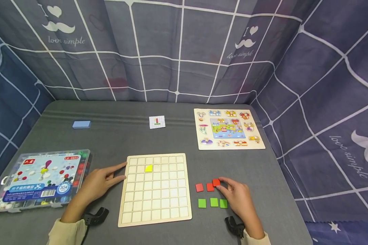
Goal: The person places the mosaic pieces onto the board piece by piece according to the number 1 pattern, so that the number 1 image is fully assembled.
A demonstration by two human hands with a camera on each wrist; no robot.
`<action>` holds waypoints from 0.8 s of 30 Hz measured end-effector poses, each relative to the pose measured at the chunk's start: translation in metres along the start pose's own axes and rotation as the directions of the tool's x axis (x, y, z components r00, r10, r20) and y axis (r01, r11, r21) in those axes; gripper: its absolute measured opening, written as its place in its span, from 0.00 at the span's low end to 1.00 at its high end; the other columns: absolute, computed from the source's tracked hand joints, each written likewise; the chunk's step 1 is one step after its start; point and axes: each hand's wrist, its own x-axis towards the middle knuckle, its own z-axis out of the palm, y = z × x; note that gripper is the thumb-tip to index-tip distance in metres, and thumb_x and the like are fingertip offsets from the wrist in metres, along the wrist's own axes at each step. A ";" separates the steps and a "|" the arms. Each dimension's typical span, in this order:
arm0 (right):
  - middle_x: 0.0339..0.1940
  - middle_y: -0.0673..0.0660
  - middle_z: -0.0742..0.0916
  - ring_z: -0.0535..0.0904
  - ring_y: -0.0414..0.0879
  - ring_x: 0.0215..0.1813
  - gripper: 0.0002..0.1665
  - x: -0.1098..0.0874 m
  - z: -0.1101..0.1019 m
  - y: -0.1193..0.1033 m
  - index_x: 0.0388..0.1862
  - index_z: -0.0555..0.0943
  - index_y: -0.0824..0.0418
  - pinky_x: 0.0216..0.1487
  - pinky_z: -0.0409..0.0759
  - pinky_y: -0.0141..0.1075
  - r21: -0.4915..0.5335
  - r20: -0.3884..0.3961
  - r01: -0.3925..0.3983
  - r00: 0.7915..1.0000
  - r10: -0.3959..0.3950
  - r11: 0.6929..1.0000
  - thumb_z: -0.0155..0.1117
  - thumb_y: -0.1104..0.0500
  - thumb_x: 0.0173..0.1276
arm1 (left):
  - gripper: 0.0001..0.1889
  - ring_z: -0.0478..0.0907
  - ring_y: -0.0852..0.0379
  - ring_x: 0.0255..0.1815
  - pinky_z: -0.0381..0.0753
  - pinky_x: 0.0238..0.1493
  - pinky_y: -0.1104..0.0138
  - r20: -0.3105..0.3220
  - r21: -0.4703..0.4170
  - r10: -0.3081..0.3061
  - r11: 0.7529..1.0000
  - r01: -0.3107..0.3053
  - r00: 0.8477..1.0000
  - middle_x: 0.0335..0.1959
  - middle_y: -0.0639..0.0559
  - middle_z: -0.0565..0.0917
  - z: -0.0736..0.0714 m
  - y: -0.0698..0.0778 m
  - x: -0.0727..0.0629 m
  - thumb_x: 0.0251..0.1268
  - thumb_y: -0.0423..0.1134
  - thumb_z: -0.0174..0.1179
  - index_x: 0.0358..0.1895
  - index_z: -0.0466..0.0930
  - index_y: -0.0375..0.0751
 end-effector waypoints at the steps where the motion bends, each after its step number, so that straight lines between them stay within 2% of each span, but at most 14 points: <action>1: 0.17 0.38 0.63 0.53 0.30 0.19 0.16 0.001 0.000 -0.001 0.45 0.90 0.56 0.21 0.54 0.30 -0.005 -0.001 0.003 1.000 -0.003 1.000 0.82 0.57 0.57 | 0.29 0.54 0.65 0.17 0.55 0.21 0.68 -0.001 0.000 0.000 1.000 0.000 1.000 0.15 0.61 0.64 0.000 0.000 0.000 0.66 0.55 0.69 0.69 0.80 0.54; 10: 0.15 0.35 0.62 0.53 0.30 0.18 0.17 0.020 0.001 -0.023 0.46 0.90 0.55 0.21 0.54 0.30 -0.040 0.024 0.077 0.997 -0.076 0.996 0.82 0.56 0.57 | 0.29 0.54 0.65 0.16 0.55 0.21 0.68 0.001 0.001 -0.002 1.000 0.002 1.000 0.15 0.61 0.64 0.000 0.000 0.000 0.67 0.55 0.69 0.69 0.80 0.55; 17: 0.13 0.37 0.63 0.55 0.31 0.16 0.17 0.036 0.013 -0.042 0.48 0.90 0.52 0.19 0.55 0.30 0.016 0.047 0.083 0.995 -0.084 0.996 0.81 0.55 0.59 | 0.29 0.53 0.65 0.16 0.56 0.21 0.68 -0.005 0.007 0.002 1.000 -0.002 1.000 0.14 0.61 0.64 0.000 -0.001 -0.001 0.67 0.55 0.69 0.69 0.79 0.56; 24: 0.12 0.38 0.63 0.56 0.32 0.15 0.17 0.043 0.020 -0.056 0.48 0.90 0.53 0.19 0.56 0.30 0.048 0.077 0.093 0.992 -0.096 0.995 0.81 0.55 0.60 | 0.28 0.54 0.65 0.15 0.56 0.20 0.68 -0.003 -0.006 0.013 1.000 -0.013 1.000 0.14 0.61 0.64 -0.001 0.001 -0.001 0.67 0.54 0.69 0.69 0.79 0.55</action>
